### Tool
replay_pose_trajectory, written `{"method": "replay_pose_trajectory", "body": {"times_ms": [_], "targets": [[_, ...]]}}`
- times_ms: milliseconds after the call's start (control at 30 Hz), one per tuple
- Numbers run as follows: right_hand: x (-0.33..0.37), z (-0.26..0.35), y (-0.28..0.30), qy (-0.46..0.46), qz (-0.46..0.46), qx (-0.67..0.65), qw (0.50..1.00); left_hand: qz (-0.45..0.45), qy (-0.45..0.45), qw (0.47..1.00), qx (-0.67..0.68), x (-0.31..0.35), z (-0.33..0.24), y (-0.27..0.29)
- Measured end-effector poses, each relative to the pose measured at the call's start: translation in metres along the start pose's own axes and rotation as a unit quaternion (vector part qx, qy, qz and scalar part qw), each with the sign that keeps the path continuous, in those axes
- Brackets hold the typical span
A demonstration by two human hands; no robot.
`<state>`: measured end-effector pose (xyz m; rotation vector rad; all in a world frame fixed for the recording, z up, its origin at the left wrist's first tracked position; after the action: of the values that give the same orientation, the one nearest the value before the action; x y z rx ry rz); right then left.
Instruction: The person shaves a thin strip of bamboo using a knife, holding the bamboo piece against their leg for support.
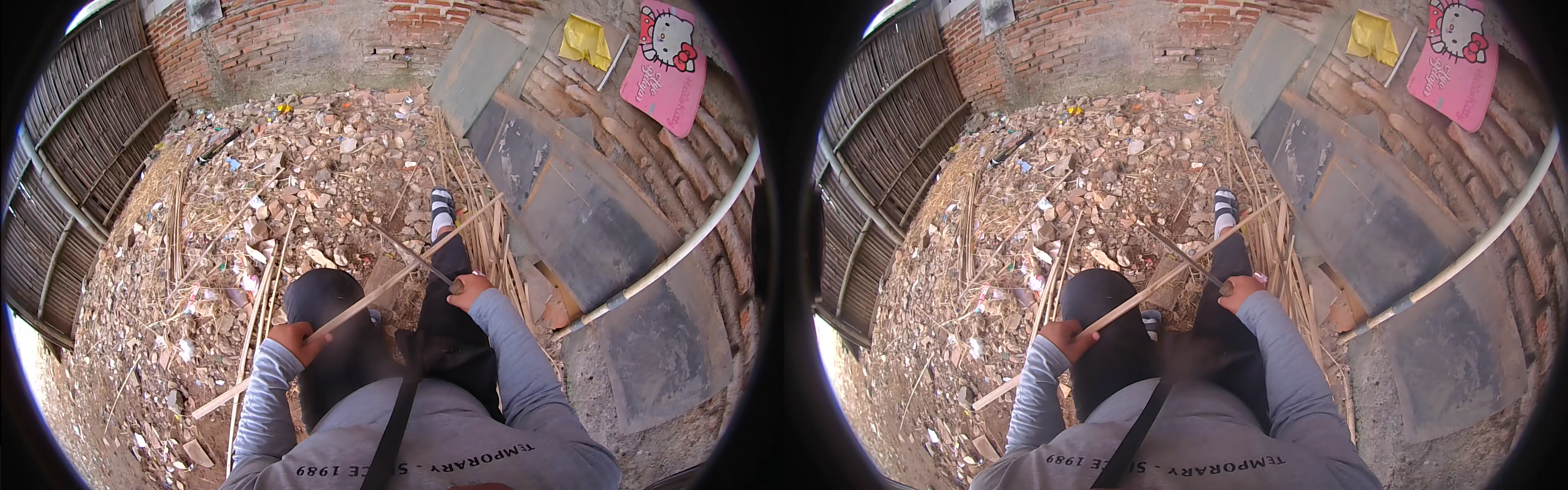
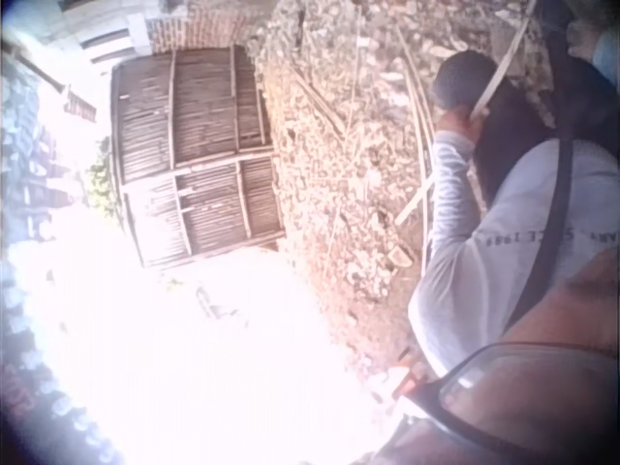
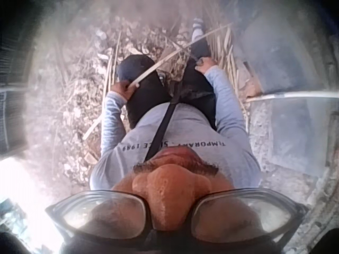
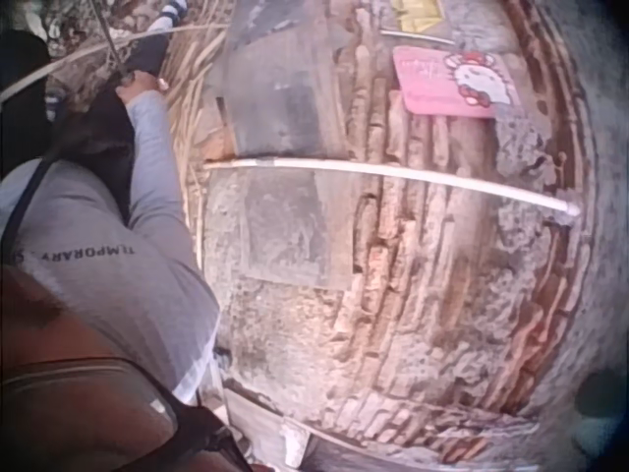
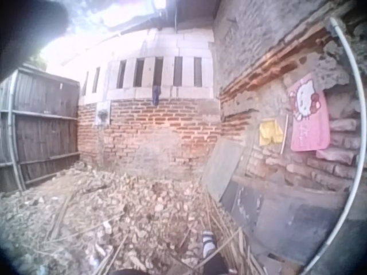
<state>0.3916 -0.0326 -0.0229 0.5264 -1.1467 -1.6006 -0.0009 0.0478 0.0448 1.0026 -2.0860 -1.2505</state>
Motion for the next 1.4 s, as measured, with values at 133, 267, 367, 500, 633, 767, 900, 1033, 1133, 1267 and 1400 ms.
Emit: {"method": "replay_pose_trajectory", "body": {"times_ms": [133, 267, 367, 500, 633, 767, 900, 1033, 1133, 1267, 1400], "targets": [[0.005, 0.008, -0.006, 0.020, 0.000, 0.010, 1.000, 0.024, 0.014, 1.000, -0.005, 0.002, 0.002, 0.002], [-0.001, -0.012, -0.011, -0.001, 0.002, -0.002, 1.000, 0.042, 0.025, 0.999, -0.010, 0.000, -0.004, 0.002], [0.003, 0.002, -0.010, 0.003, -0.002, -0.002, 1.000, 0.011, 0.007, 1.000, -0.014, 0.000, 0.003, 0.001], [0.006, 0.000, -0.010, 0.027, -0.007, -0.036, 0.999, 0.012, 0.006, 1.000, -0.010, -0.001, 0.001, 0.001], [0.000, -0.014, -0.016, 0.003, -0.022, -0.039, 0.999, -0.001, 0.007, 1.000, -0.013, -0.002, -0.003, 0.001], [0.008, 0.001, -0.017, 0.000, -0.010, -0.031, 0.999, 0.013, 0.010, 1.000, -0.009, 0.002, 0.005, -0.001], [0.000, -0.019, -0.017, -0.004, 0.000, -0.023, 1.000, 0.040, 0.030, 0.999, -0.010, 0.000, -0.004, 0.003], [0.007, -0.010, -0.020, 0.006, -0.030, -0.044, 0.999, 0.003, 0.004, 1.000, -0.005, 0.001, 0.003, -0.001], [0.008, -0.011, -0.019, 0.009, -0.023, -0.052, 0.998, -0.002, 0.001, 1.000, 0.000, 0.003, 0.004, 0.000], [0.003, -0.025, -0.025, -0.013, -0.005, -0.049, 0.999, 0.020, 0.020, 1.000, -0.008, 0.000, -0.003, 0.001], [0.009, -0.012, -0.026, -0.020, -0.010, -0.080, 0.997, -0.001, 0.002, 1.000, -0.006, 0.003, 0.003, 0.001]]}}
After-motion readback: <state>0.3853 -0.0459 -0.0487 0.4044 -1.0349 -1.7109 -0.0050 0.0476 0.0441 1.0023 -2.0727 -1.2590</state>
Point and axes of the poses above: each hand's wrist, its own x-axis away from the middle knuckle, its own y-axis out of the back of the hand, z = x × y, the point moved 6 cm from there along -x, towards the middle knuckle, and after that the axes turned 4 degrees about -y, right-handed, at the moved point
